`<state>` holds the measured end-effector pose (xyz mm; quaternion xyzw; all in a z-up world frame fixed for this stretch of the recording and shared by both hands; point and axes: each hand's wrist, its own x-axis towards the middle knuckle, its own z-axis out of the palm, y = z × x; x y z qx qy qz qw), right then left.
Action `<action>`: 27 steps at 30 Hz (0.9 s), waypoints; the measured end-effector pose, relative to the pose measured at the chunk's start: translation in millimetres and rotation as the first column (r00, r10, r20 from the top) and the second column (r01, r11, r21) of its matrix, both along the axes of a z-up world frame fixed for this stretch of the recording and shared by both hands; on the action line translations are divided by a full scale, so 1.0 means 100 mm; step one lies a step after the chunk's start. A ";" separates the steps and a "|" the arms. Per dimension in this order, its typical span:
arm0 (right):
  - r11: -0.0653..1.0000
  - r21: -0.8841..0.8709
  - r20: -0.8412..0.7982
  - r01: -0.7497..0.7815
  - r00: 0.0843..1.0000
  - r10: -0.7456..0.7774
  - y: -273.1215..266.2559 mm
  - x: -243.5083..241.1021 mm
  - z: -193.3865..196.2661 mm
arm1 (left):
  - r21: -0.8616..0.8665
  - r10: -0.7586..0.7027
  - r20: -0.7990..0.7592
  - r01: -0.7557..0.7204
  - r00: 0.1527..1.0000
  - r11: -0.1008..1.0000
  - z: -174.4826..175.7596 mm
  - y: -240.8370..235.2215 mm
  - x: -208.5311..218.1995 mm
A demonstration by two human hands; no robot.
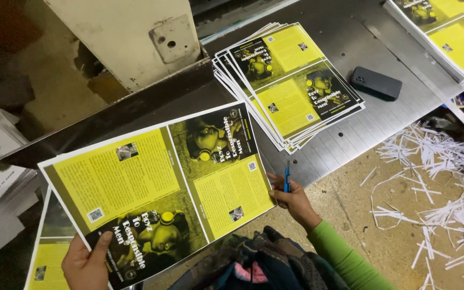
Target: Sorting, inspecting, and marking printed sheets on an industrial table in a print shop.
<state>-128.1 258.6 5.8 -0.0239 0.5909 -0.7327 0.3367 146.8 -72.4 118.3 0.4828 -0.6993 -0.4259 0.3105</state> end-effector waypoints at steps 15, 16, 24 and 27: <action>0.976 0.217 0.121 0.029 0.991 -0.057 -0.02 0.01 0.28 | 0.124 -0.076 0.103 0.063 0.992 0.990 -0.05 0.02 -0.15; 0.977 0.212 0.126 -0.004 0.992 -0.024 0.03 -0.02 0.15 | 0.118 -0.043 0.107 0.030 0.993 0.993 -0.12 0.03 -0.17; 0.889 0.432 0.074 0.155 0.976 -0.207 0.14 -0.05 0.66 | 0.232 -0.311 -0.162 0.342 0.937 0.911 -0.12 0.26 -0.58; 0.881 0.435 -0.012 0.187 0.979 -0.202 0.30 -0.11 0.48 | 0.253 -0.352 -0.209 0.398 0.912 0.882 -0.05 0.38 -0.67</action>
